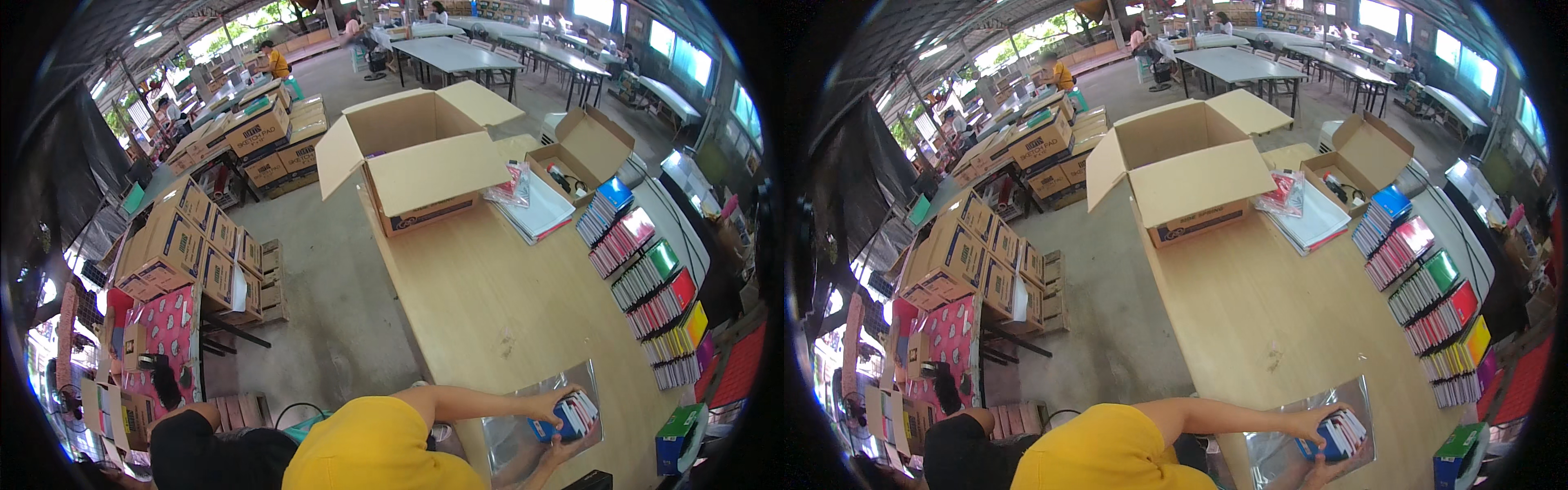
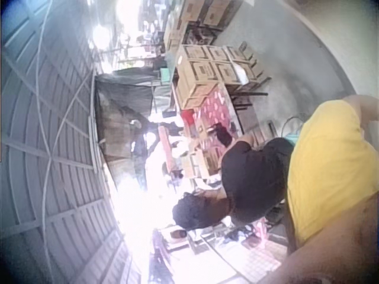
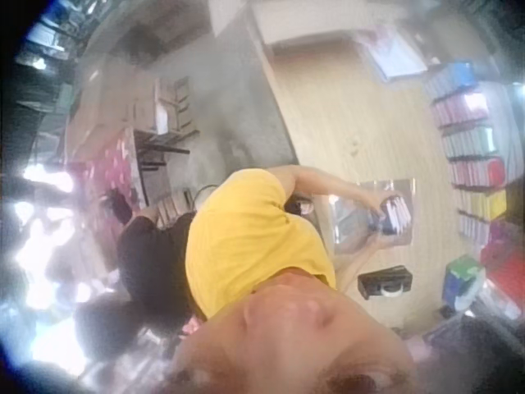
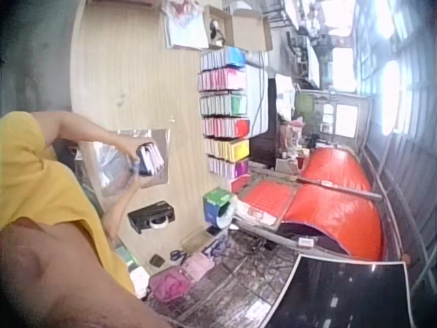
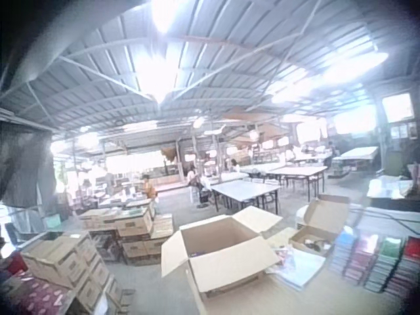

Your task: The person selects several colorful notebooks from stacks on a table, aligns them, and places the small stack inside a plastic sleeve. They then use tape to seal the sleeve and place the packaged notebooks into a cardboard box.

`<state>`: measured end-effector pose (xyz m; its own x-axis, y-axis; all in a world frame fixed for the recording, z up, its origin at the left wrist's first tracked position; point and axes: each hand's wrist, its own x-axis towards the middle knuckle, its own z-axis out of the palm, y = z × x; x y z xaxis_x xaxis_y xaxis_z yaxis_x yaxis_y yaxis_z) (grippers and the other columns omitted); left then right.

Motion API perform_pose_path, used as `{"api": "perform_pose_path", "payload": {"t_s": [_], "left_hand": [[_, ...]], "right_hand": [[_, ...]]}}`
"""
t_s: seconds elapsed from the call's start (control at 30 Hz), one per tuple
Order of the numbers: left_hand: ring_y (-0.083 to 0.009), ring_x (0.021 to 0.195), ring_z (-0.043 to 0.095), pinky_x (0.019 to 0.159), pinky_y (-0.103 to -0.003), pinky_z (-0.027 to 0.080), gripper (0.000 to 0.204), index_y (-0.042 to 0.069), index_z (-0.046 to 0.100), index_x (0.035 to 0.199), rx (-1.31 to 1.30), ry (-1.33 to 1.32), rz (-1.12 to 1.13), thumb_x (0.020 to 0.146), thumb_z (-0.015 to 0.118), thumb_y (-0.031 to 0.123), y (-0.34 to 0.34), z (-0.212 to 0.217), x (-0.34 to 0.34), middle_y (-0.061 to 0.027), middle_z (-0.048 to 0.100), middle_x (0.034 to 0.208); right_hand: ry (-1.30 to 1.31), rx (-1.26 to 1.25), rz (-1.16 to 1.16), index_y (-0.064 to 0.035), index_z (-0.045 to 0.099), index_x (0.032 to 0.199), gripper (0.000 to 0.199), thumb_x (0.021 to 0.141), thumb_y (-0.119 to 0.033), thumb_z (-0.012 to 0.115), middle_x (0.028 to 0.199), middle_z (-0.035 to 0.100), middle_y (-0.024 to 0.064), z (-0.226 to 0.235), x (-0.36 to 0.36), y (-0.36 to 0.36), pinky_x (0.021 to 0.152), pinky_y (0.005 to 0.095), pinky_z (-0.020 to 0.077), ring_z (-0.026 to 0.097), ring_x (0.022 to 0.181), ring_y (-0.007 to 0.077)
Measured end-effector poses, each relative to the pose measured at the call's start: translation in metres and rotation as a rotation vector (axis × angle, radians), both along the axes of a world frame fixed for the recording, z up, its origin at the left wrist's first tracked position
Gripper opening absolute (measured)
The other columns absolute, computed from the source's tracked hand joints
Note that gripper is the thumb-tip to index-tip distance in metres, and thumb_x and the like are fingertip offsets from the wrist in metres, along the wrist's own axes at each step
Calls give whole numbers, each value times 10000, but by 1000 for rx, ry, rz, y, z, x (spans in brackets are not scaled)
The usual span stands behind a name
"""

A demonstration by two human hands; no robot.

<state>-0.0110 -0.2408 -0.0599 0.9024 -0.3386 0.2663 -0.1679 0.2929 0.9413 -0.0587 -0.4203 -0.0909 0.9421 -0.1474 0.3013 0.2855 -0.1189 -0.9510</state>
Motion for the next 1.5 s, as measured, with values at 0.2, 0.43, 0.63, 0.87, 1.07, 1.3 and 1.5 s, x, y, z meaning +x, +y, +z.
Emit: {"api": "perform_pose_path", "payload": {"t_s": [0.2,0.43,0.63,0.87,1.07,1.3,1.5], "left_hand": [[-289,1222,488,1055,-361,377,970,55,400,1343,122,-89,186,489,822,241,-10,5,-4,-138,510,1280],[-329,1235,480,1049,-408,369,990,28,436,1324,149,-212,300,478,843,342,-18,-15,-2,-175,522,1264],[-347,1232,452,1040,-436,341,1189,1,439,1319,219,-100,75,520,679,849,-21,-35,-4,-186,478,1300],[-339,1237,449,1052,-448,347,1226,1,371,1403,191,-92,161,435,812,612,-10,-42,-9,-189,482,1309],[-306,1226,485,1038,-405,380,1066,83,419,1383,213,-52,91,525,862,535,-1,-9,-3,-158,495,1343],[-285,1047,601,955,-388,469,945,57,528,1218,172,-38,248,432,948,372,-6,-55,-8,-120,611,1092],[-244,1082,605,946,-369,479,950,45,523,1207,120,64,62,421,968,343,-16,-50,8,-125,616,1159]], "right_hand": [[-221,-209,-128,35,369,1416,970,765,-589,725,1428,404,207,19,6,19,1121,491,268,361,1340,346],[-264,-94,-214,18,371,1407,891,785,-515,721,1377,441,191,-2,-6,28,1066,473,353,433,1273,320],[-256,-126,-239,9,401,1377,795,816,-471,694,1325,479,179,-3,2,32,1040,459,384,472,1224,304],[-249,-126,-213,-2,436,1342,684,851,-420,664,1264,524,166,-7,6,32,1009,441,419,519,1167,286],[-250,-105,-276,-11,466,1312,591,882,-377,637,1211,562,154,-15,6,23,982,427,450,558,1117,271],[-199,144,-121,-21,501,1278,483,918,-326,606,1150,607,141,-20,17,36,951,409,486,604,1060,252],[-66,319,-101,-14,476,1266,966,523,-419,941,1147,609,148,-36,14,22,948,392,484,604,1080,249]]}}
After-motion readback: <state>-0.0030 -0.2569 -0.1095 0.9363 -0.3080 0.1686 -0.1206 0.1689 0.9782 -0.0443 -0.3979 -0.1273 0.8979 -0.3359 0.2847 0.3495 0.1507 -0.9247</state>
